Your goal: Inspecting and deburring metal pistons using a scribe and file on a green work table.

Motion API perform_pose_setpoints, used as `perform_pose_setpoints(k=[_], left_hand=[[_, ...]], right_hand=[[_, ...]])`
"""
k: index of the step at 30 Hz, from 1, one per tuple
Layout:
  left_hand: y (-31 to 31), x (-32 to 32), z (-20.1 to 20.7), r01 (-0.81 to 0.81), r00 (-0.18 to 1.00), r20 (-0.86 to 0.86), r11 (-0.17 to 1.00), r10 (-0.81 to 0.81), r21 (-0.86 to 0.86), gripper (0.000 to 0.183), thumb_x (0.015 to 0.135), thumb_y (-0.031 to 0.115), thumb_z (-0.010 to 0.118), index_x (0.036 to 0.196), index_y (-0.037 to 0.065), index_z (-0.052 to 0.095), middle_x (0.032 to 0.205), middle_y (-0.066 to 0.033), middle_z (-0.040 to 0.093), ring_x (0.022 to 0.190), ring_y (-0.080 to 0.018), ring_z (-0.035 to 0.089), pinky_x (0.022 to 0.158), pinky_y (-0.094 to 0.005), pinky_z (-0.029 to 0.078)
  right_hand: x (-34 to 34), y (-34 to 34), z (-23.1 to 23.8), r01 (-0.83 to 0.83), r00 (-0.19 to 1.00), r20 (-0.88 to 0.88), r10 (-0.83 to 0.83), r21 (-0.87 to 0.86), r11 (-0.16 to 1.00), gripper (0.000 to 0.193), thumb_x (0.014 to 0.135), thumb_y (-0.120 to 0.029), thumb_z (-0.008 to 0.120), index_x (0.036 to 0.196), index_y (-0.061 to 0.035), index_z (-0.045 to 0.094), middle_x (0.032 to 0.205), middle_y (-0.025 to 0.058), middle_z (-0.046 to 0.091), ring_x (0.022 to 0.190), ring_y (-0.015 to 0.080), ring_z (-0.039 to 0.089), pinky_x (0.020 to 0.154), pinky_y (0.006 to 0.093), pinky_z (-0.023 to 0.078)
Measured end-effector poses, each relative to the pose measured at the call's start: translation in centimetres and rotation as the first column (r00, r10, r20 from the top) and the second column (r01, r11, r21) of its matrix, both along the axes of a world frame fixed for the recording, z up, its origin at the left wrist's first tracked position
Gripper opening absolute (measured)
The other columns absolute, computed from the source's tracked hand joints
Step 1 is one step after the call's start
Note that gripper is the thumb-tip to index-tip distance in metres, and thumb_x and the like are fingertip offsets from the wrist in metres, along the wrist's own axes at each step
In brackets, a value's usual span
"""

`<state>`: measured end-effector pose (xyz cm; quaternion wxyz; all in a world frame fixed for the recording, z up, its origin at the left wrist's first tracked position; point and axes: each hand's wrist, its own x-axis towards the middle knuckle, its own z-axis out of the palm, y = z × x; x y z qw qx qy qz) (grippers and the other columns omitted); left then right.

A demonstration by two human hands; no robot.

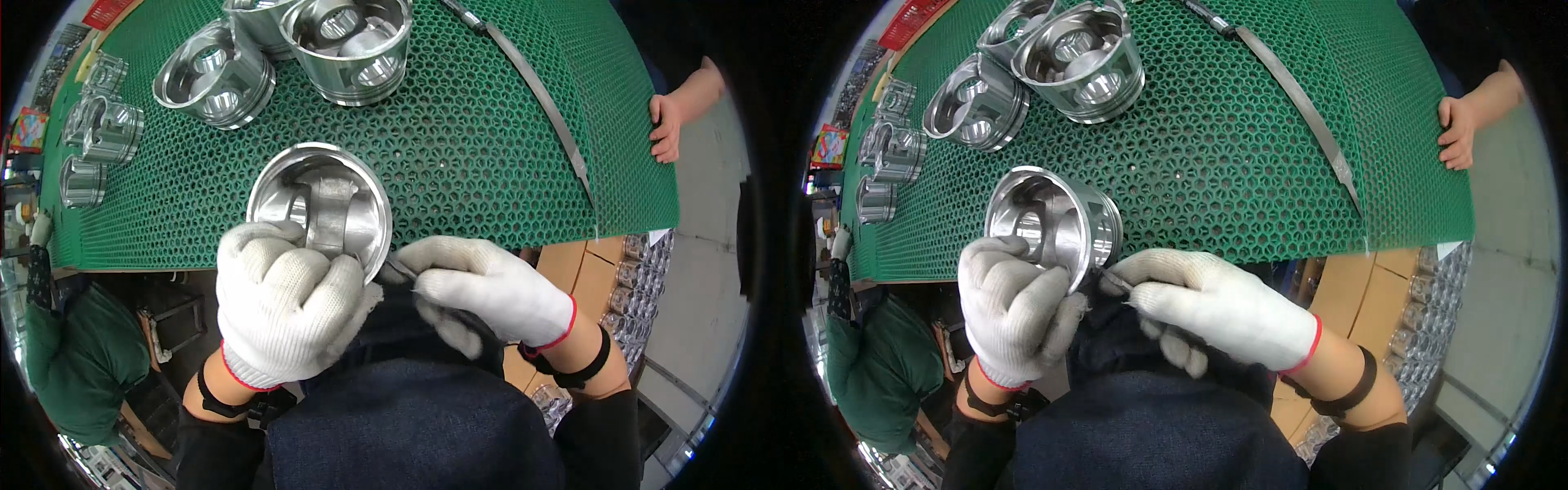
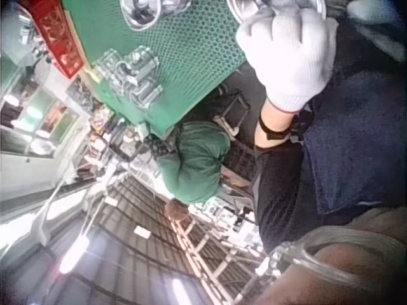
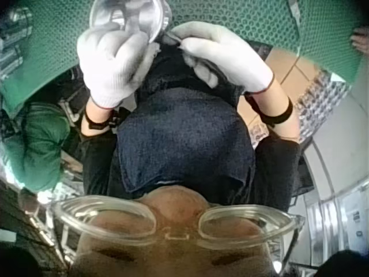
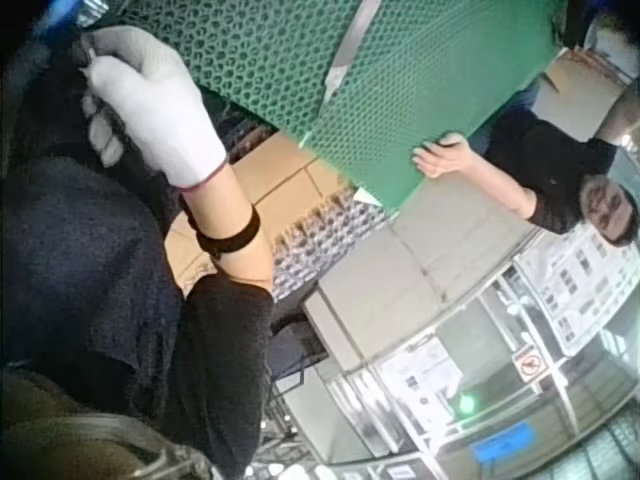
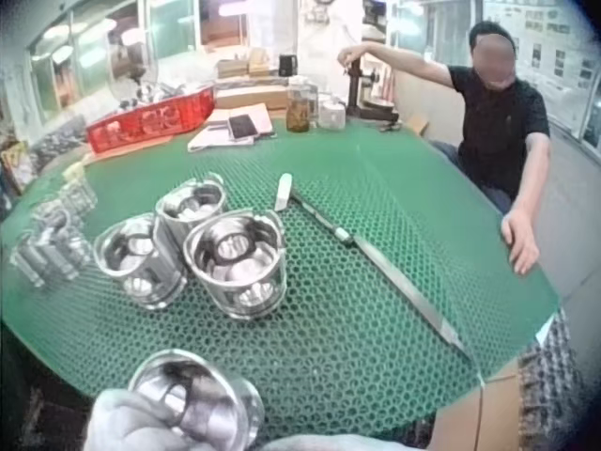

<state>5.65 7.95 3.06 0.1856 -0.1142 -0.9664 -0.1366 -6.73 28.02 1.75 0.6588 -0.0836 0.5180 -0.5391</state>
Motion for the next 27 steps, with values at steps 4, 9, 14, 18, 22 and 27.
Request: perform_pose_setpoints(k=[4, 9, 14, 18, 22, 27], left_hand=[[-0.8, 0.1, 0.3, 0.055, 0.998, 0.011, 0.998, -0.055, -0.026, 0.036, 0.064, 0.019, 0.079, 0.096, 0.010, 0.065, 0.088, -0.0040, 0.056, 0.084, -0.0274, 0.055, 0.084, -0.0475, 0.046], [-4.1, 0.3, 0.6, -0.038, 0.990, -0.132, 0.999, 0.042, 0.035, 0.040, 0.062, 0.037, 0.085, 0.084, 0.014, 0.060, 0.089, -0.0013, 0.055, 0.086, -0.0250, 0.057, 0.088, -0.0472, 0.049], [-0.7, -0.3, 1.8, 0.096, 0.992, -0.087, 0.994, -0.091, 0.051, 0.030, 0.074, 0.030, 0.080, 0.092, 0.009, 0.067, 0.087, -0.0058, 0.059, 0.089, -0.0284, 0.062, 0.087, -0.0473, 0.051], [-4.7, -0.4, 1.3, -0.110, 0.987, -0.125, 0.988, 0.096, -0.107, 0.044, 0.074, 0.042, 0.076, 0.102, 0.009, 0.067, 0.122, -0.0180, 0.059, 0.116, -0.0441, 0.056, 0.098, -0.0591, 0.046], [-5.7, -1.4, 0.3, 0.196, 0.979, -0.084, 0.973, -0.186, 0.123, 0.042, 0.062, 0.020, 0.081, 0.099, 0.006, 0.065, 0.125, -0.0213, 0.056, 0.118, -0.0499, 0.054, 0.101, -0.0633, 0.042], [-4.1, -5.1, 0.8, 0.139, 0.979, -0.176, 0.972, -0.106, 0.187, 0.026, 0.065, 0.010, 0.077, 0.089, 0.004, 0.067, 0.095, -0.0132, 0.062, 0.096, -0.0355, 0.062, 0.098, -0.0505, 0.047]], right_hand=[[0.6, 0.0, 0.9, 0.280, 0.819, 0.547, -0.174, -0.116, 0.953, 0.040, 0.099, -0.022, 0.050, 0.128, 0.0046, 0.049, 0.072, 0.0053, 0.057, 0.050, 0.0094, 0.056, 0.038, 0.0217, 0.044], [0.3, 2.7, 0.0, 0.501, 0.853, 0.171, -0.493, -0.005, 0.865, 0.039, 0.098, -0.025, 0.052, 0.127, 0.0015, 0.049, 0.075, 0.0053, 0.056, 0.047, 0.0101, 0.052, 0.033, 0.0219, 0.039], [0.2, 2.3, -0.8, 0.551, 0.808, -0.077, -0.584, -0.255, 0.795, 0.049, 0.099, -0.031, 0.050, 0.135, 0.0011, 0.044, 0.078, 0.0085, 0.061, 0.042, 0.0116, 0.050, 0.034, 0.0218, 0.037], [0.3, 4.9, 0.1, 0.327, 0.930, -0.080, -0.359, -0.268, 0.906, 0.046, 0.098, -0.027, 0.055, 0.132, 0.0026, 0.051, 0.089, 0.0185, 0.066, 0.042, 0.0123, 0.052, 0.035, 0.0242, 0.039], [-1.8, 2.2, 1.5, 0.445, 0.751, -0.148, -0.644, -0.607, 0.658, 0.045, 0.101, -0.026, 0.056, 0.132, 0.0066, 0.049, 0.071, 0.0066, 0.060, 0.038, 0.0058, 0.044, 0.032, 0.0210, 0.035], [-3.6, -1.2, 0.3, -0.099, -0.414, -0.896, -0.160, -0.130, 0.987, 0.039, 0.080, -0.002, 0.062, 0.118, -0.0082, 0.067, 0.072, 0.0066, 0.060, 0.054, 0.0188, 0.057, 0.049, 0.0302, 0.046]])
